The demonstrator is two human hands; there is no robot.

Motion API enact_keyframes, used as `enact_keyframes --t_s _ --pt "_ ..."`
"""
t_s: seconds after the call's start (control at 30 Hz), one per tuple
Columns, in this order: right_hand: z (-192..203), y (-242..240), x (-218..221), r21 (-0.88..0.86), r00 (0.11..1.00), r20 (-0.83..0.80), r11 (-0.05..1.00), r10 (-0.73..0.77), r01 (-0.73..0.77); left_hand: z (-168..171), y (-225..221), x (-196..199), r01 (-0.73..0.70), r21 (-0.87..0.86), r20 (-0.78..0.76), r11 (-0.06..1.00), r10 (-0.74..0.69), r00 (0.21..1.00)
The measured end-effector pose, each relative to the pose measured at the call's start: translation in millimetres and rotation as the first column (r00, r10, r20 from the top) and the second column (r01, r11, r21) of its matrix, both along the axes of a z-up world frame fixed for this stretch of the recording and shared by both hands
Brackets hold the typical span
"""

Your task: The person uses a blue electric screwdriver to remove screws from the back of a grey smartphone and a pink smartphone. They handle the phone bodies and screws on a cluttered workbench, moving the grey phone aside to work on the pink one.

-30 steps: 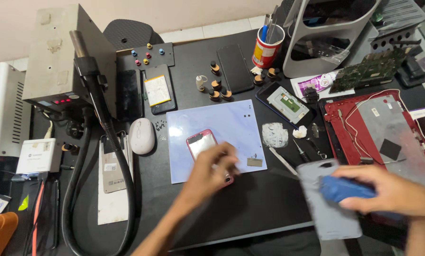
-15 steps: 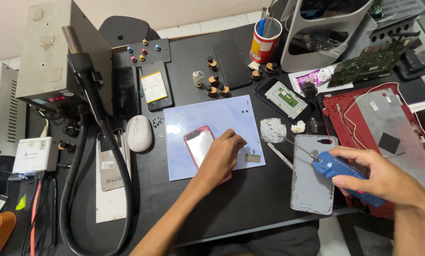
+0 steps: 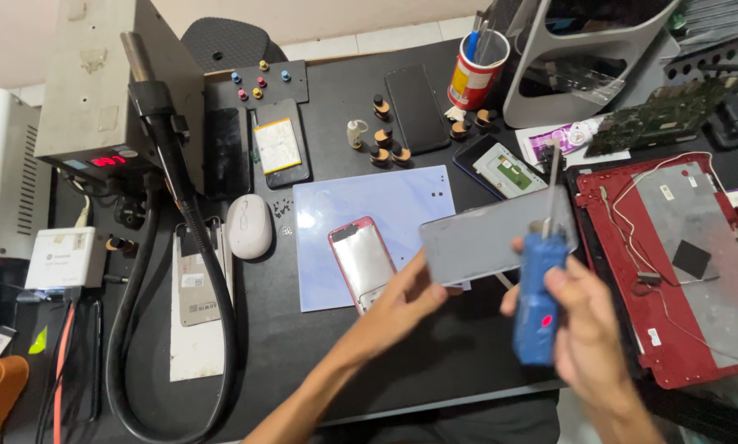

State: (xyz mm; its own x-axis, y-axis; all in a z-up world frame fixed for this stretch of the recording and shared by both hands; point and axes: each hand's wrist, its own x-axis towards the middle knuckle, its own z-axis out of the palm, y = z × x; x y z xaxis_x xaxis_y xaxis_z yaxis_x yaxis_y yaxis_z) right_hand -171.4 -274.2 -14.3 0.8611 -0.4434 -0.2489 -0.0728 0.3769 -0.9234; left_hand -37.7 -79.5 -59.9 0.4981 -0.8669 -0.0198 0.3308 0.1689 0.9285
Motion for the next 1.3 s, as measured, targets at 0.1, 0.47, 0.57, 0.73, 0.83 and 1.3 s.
enact_keyframes --t_s 0.1,0.47,0.57,0.73,0.83,1.3 --pt "-3.9 23.5 -6.2 0.038 0.990 -0.024 0.990 0.139 -0.138 13.1 -1.5 -13.3 -0.211 -0.032 0.045 0.977 0.212 0.976" --pt "19.9 32.8 -9.9 -0.595 0.831 -0.448 0.584 0.329 -0.552 29.8 25.6 43.0 -0.538 -0.073 -0.664 0.840 0.361 0.655" --pt "23.0 33.3 -5.1 -0.705 0.866 -0.441 0.506 0.235 -0.497 26.1 28.0 44.9 -0.555 -0.072 -0.699 0.829 0.355 0.620" --pt "36.4 47.4 7.2 -0.740 0.845 -0.530 0.452 0.064 -0.498 34.9 31.3 46.9 -0.486 -0.198 -0.764 0.851 0.177 0.620" --pt "36.9 54.9 13.2 -0.735 0.808 -0.589 0.418 -0.005 -0.534 39.6 29.7 45.3 -0.472 -0.237 -0.784 0.849 0.120 0.609" --pt "16.2 67.4 17.4 -0.823 0.874 -0.484 0.321 0.036 -0.469 31.1 22.2 35.0 -0.461 -0.272 -0.803 0.845 0.065 0.592"
